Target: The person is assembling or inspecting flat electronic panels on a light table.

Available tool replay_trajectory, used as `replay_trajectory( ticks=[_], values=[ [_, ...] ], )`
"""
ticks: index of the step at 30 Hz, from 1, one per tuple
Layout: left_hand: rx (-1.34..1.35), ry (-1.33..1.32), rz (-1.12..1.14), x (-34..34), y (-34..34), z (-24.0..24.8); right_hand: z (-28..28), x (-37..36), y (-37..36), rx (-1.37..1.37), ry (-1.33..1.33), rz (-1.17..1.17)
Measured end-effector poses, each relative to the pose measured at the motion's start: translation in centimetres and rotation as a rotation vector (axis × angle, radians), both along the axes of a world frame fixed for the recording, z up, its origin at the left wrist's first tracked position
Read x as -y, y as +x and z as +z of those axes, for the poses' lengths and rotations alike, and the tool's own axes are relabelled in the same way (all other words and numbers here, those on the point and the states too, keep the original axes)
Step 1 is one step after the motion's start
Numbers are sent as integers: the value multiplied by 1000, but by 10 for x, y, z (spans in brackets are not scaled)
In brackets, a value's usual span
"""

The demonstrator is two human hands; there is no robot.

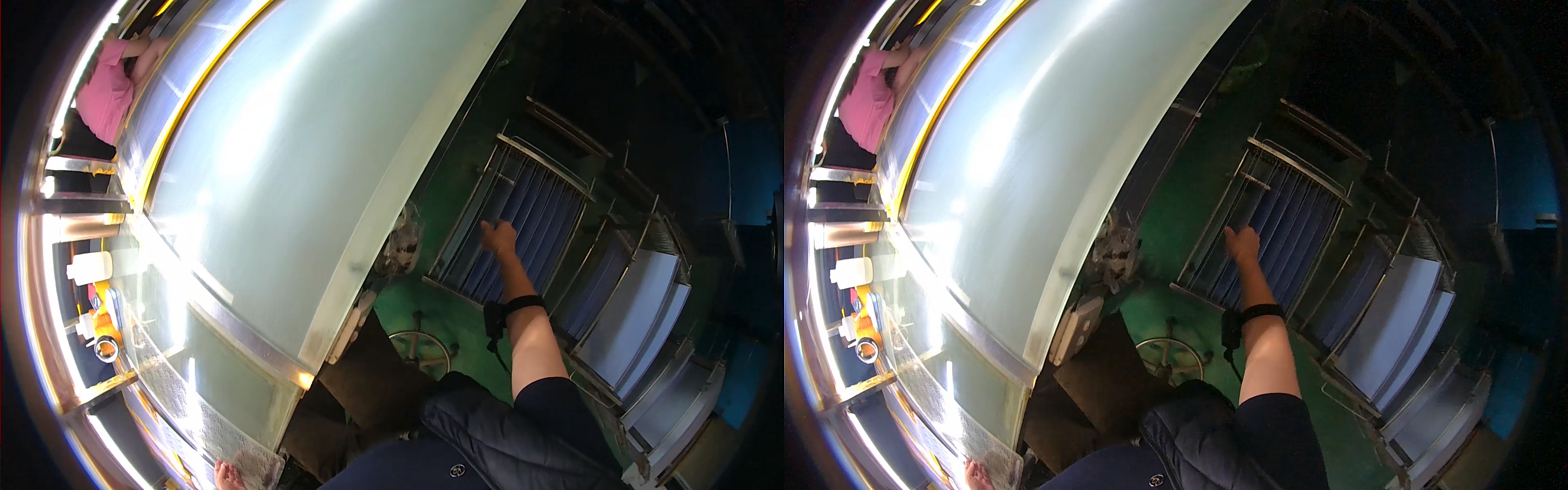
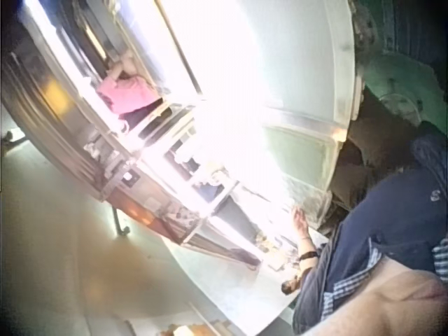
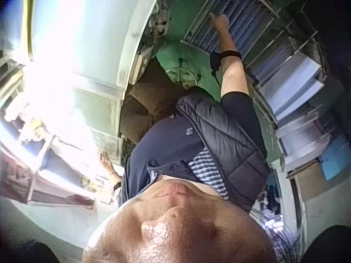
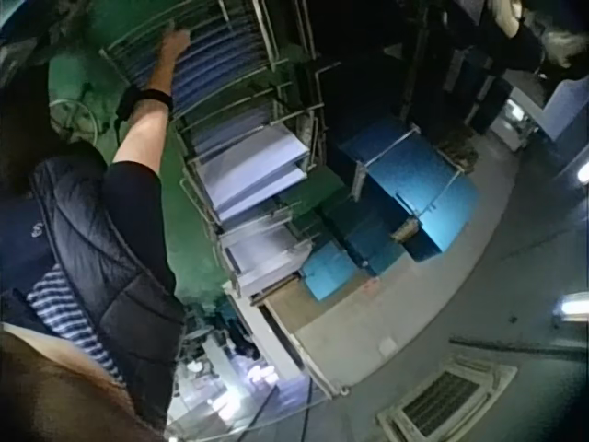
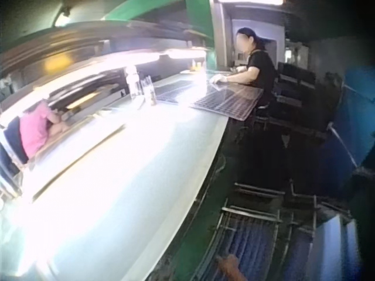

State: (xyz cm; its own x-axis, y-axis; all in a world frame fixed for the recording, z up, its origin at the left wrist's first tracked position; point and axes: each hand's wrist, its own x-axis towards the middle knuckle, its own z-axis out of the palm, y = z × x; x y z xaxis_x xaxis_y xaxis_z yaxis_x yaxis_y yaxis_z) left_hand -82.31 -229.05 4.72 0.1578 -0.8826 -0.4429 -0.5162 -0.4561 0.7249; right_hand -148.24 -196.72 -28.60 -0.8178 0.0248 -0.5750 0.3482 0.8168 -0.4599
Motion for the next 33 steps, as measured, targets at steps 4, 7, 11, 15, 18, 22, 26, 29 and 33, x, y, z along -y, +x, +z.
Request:
replay_trajectory(
  ticks=[4, 7, 11, 15, 18, 22, 26, 29, 33],
  values=[
    [33, -10, -137, 0, 23, 0, -66, -14, -3, -109, 7, -219],
    [89, -12, -143, 1, 31, 7, -92, -3, 2, -40, 176, -196],
    [25, 50, -65, 4, 35, 2, -192, -49, 2, -248, 208, 82],
    [-48, -6, 81, -9, 39, 20, -194, -40, 5, -298, 310, 503],
    [-107, 27, 118, -13, 41, 19, -231, -68, 4, -387, 444, 607],
    [-189, 160, 106, -18, 46, 16, -264, -88, -10, -251, 264, 364],
    [-161, 248, 80, -21, 70, 15, -231, -81, -12, -251, 185, 498],
    [-181, 184, 160, -24, 68, 17, -148, -45, -6, -248, 434, 289],
    [-168, 222, 275, 4, 42, 0, -160, -112, -7, -420, 376, 423]
  ],
)
